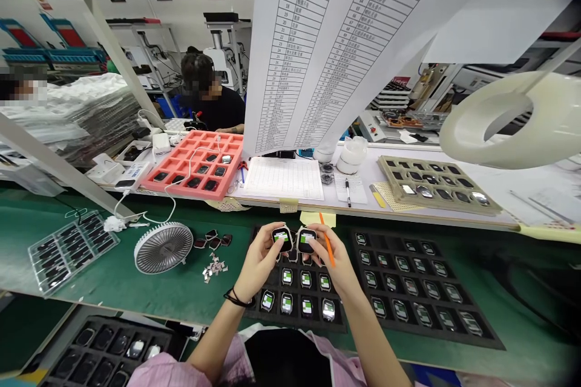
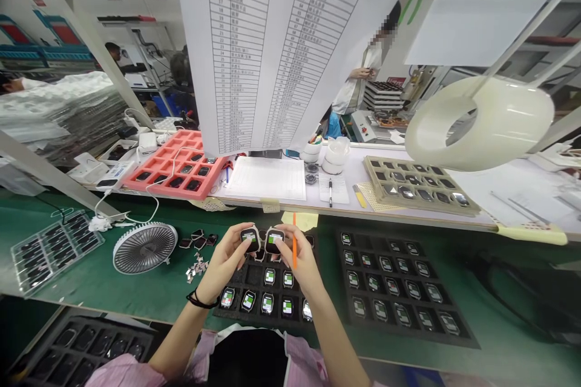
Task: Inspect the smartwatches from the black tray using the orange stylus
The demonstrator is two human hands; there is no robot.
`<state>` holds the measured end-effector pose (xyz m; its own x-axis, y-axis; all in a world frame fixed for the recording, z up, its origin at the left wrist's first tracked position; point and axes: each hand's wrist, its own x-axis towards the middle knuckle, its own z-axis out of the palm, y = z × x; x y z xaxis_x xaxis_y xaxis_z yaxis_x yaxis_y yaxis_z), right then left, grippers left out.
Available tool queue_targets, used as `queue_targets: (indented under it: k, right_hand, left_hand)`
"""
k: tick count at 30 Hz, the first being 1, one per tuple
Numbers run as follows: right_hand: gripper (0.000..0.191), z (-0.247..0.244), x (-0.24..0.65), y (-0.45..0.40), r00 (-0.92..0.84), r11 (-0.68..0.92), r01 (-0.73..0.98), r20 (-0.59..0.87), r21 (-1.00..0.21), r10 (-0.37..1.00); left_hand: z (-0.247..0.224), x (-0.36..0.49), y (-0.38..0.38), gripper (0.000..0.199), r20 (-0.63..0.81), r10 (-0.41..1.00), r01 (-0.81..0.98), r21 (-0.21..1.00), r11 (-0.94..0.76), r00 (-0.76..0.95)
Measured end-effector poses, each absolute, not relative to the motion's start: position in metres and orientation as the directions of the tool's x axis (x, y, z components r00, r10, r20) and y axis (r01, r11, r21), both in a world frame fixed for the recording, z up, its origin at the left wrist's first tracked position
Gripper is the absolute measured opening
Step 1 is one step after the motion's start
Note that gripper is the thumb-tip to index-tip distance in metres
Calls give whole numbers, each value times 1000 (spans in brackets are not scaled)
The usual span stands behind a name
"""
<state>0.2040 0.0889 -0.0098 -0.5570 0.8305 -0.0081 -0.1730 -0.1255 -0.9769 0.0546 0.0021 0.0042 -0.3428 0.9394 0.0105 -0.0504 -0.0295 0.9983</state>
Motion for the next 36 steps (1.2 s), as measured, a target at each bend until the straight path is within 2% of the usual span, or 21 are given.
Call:
queue_targets:
  k: [10,21,28,36]
  right_hand:
    - [25,-8,206,88,-548,-93,-149,4,-984,837]
    - [40,-10,210,91,-632,-130,-155,-3,-979,775]
    - [28,-11,206,91,-551,-114,-138,-19,-984,834]
    - [28,-7,200,89,-480,-130,-127,-54,-983,876]
  left_hand:
    - [6,51,1,43,-13,924,23,999,24,-383]
    - [0,53,1,47,7,951,-41,999,-21,-309]
    - [5,51,0,36,-17,932,-7,1000,16,-361]
    - [-3,52,2,35,-49,935,-65,997,28,-351]
